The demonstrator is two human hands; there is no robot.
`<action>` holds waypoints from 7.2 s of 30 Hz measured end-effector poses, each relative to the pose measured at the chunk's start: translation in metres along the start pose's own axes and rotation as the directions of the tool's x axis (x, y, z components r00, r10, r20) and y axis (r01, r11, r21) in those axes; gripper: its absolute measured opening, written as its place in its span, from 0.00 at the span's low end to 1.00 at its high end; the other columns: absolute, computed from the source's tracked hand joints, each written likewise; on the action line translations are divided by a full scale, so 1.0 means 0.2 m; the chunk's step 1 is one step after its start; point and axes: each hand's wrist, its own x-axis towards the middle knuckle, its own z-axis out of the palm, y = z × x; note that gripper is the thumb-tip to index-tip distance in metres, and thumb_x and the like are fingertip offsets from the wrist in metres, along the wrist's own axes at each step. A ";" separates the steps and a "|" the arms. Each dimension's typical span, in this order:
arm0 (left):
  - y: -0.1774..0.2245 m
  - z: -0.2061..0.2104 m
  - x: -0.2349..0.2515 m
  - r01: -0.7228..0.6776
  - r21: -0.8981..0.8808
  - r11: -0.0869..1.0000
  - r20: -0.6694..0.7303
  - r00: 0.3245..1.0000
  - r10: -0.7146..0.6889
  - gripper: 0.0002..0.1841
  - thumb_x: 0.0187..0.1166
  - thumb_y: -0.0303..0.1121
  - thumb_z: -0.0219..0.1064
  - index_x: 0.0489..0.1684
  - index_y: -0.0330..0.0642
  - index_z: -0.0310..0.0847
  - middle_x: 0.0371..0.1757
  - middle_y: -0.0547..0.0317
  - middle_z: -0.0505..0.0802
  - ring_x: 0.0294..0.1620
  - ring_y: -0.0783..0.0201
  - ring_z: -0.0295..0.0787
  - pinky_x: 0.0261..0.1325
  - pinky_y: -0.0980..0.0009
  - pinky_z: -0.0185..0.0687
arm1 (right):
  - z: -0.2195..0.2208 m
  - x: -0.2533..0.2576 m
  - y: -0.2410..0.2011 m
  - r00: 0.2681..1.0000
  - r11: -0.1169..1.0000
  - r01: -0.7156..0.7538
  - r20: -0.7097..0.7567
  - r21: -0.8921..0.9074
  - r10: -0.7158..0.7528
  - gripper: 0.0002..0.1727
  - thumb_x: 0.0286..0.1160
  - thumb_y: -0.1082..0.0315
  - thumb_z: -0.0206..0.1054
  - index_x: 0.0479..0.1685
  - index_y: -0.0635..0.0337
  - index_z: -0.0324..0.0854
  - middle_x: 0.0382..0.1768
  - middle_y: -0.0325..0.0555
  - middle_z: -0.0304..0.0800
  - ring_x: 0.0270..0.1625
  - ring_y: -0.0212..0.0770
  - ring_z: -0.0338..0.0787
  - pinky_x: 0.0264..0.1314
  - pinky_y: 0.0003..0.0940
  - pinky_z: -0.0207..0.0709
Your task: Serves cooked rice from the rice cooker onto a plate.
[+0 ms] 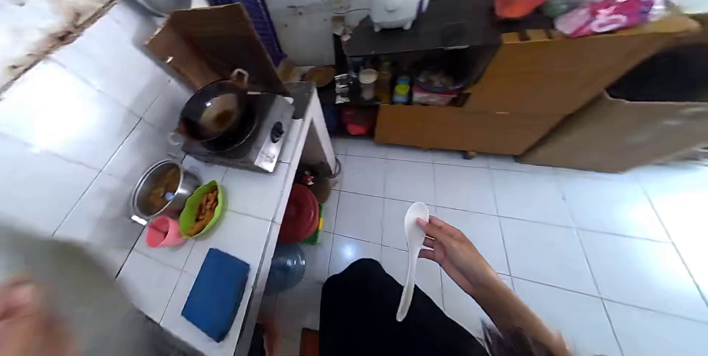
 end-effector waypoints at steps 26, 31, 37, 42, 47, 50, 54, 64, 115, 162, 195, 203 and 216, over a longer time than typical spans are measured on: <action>-1.70 2.38 1.62 0.692 -0.216 0.689 -0.109 0.684 -0.722 0.19 0.92 0.21 0.40 0.78 0.23 0.49 0.53 0.38 0.80 0.37 0.59 0.90 0.41 0.62 0.90 | -0.25 1.53 -1.14 0.786 0.860 0.067 -0.504 -0.506 -0.358 0.15 0.86 0.65 0.64 0.49 0.72 0.72 0.26 0.40 0.68 0.22 0.30 0.69 0.30 0.28 0.69; -1.74 2.66 1.89 0.761 -0.206 0.615 -0.020 0.625 -0.781 0.19 0.93 0.21 0.38 0.79 0.23 0.49 0.55 0.36 0.80 0.38 0.59 0.90 0.42 0.63 0.89 | -0.44 1.98 -1.33 0.854 0.787 -0.081 -0.450 -0.612 -0.261 0.25 0.84 0.62 0.69 0.62 0.81 0.73 0.48 0.69 0.84 0.49 0.56 0.86 0.58 0.52 0.79; -1.84 3.06 2.13 0.781 -0.187 0.595 0.017 0.609 -0.793 0.17 0.92 0.21 0.39 0.75 0.24 0.51 0.52 0.40 0.80 0.37 0.60 0.90 0.41 0.63 0.89 | -0.66 2.69 -1.73 0.839 0.655 -0.185 -0.465 -0.732 -0.283 0.43 0.75 0.51 0.76 0.75 0.82 0.69 0.76 0.82 0.69 0.82 0.75 0.68 0.84 0.64 0.61; -1.89 3.48 2.36 0.805 -0.139 0.577 0.037 0.587 -0.809 0.18 0.92 0.22 0.40 0.77 0.25 0.50 0.56 0.37 0.80 0.36 0.60 0.89 0.39 0.64 0.87 | -0.71 3.28 -2.06 0.820 0.486 -0.331 -0.502 -0.809 -0.276 0.50 0.72 0.45 0.76 0.81 0.79 0.64 0.83 0.81 0.61 0.88 0.76 0.59 0.85 0.71 0.52; -1.96 3.90 2.56 0.802 -0.030 0.596 0.094 0.596 -0.797 0.19 0.94 0.23 0.42 0.79 0.26 0.50 0.60 0.33 0.80 0.41 0.56 0.89 0.41 0.62 0.86 | -0.76 3.53 -2.17 0.819 0.452 -0.378 -0.519 -0.808 -0.243 0.49 0.64 0.54 0.82 0.79 0.80 0.65 0.80 0.80 0.65 0.84 0.76 0.64 0.83 0.72 0.55; -2.07 4.07 2.62 0.795 -0.016 0.607 0.154 0.601 -0.784 0.19 0.93 0.23 0.43 0.79 0.25 0.53 0.61 0.30 0.82 0.41 0.52 0.90 0.40 0.58 0.87 | -0.84 3.54 -2.21 0.832 0.431 -0.387 -0.511 -0.815 -0.219 0.48 0.62 0.55 0.83 0.77 0.80 0.67 0.78 0.80 0.67 0.83 0.76 0.66 0.82 0.73 0.54; -2.13 4.28 2.72 0.818 0.023 0.575 0.233 0.555 -0.798 0.19 0.93 0.23 0.44 0.79 0.26 0.54 0.61 0.30 0.83 0.40 0.53 0.91 0.39 0.59 0.87 | -1.03 3.54 -2.32 0.812 0.424 -0.404 -0.532 -0.810 -0.241 0.43 0.64 0.62 0.81 0.76 0.81 0.67 0.78 0.80 0.67 0.84 0.76 0.65 0.83 0.74 0.50; -2.20 4.55 2.94 0.836 0.140 0.530 0.486 0.408 -0.773 0.21 0.93 0.22 0.45 0.82 0.26 0.50 0.68 0.28 0.80 0.50 0.49 0.90 0.48 0.57 0.87 | -0.89 3.44 -2.69 0.868 0.620 -0.075 -0.357 -0.781 -0.344 0.27 0.84 0.63 0.67 0.66 0.83 0.74 0.65 0.78 0.80 0.71 0.68 0.81 0.77 0.57 0.69; -2.13 3.64 3.05 0.864 -0.162 0.477 0.057 0.491 -0.869 0.19 0.93 0.26 0.45 0.75 0.22 0.64 0.66 0.34 0.83 0.51 0.60 0.88 0.55 0.68 0.84 | 0.16 4.15 -4.21 0.863 0.304 0.378 0.215 -0.875 -0.457 0.19 0.91 0.60 0.59 0.57 0.72 0.80 0.44 0.53 0.85 0.43 0.38 0.82 0.53 0.39 0.77; -2.05 4.16 3.39 0.182 0.394 0.901 0.087 0.968 -0.233 0.53 0.55 0.39 0.88 0.81 0.18 0.63 0.82 0.26 0.74 0.80 0.34 0.74 0.82 0.36 0.58 | 0.07 4.51 -3.22 0.543 -0.480 0.748 0.838 -0.459 0.045 0.10 0.73 0.82 0.65 0.41 0.67 0.93 0.37 0.58 0.94 0.49 0.61 0.90 0.66 0.60 0.69; -2.02 4.15 3.40 0.160 0.511 0.845 0.149 0.951 -0.270 0.51 0.63 0.42 0.85 0.84 0.21 0.61 0.83 0.26 0.72 0.85 0.30 0.65 0.86 0.33 0.46 | -0.69 3.56 -3.23 0.967 0.206 0.252 0.237 -0.945 -0.094 0.16 0.79 0.75 0.69 0.63 0.71 0.85 0.55 0.66 0.90 0.58 0.58 0.89 0.68 0.59 0.76; -2.07 4.14 3.39 0.107 0.520 0.847 0.174 0.958 -0.228 0.52 0.63 0.42 0.84 0.86 0.24 0.58 0.84 0.25 0.70 0.85 0.26 0.63 0.83 0.28 0.48 | -0.76 3.44 -2.51 0.932 0.049 -0.217 -0.222 -0.975 -0.285 0.22 0.82 0.81 0.55 0.70 0.65 0.84 0.65 0.75 0.86 0.62 0.80 0.86 0.61 0.78 0.72; -2.05 4.15 3.39 0.122 0.551 0.826 0.157 0.957 -0.246 0.52 0.63 0.42 0.85 0.87 0.25 0.58 0.85 0.27 0.69 0.85 0.29 0.63 0.83 0.31 0.48 | -0.66 3.29 -2.32 0.900 0.140 -0.157 -0.200 -0.978 -0.387 0.23 0.82 0.81 0.52 0.70 0.63 0.86 0.56 0.74 0.89 0.51 0.77 0.90 0.52 0.73 0.78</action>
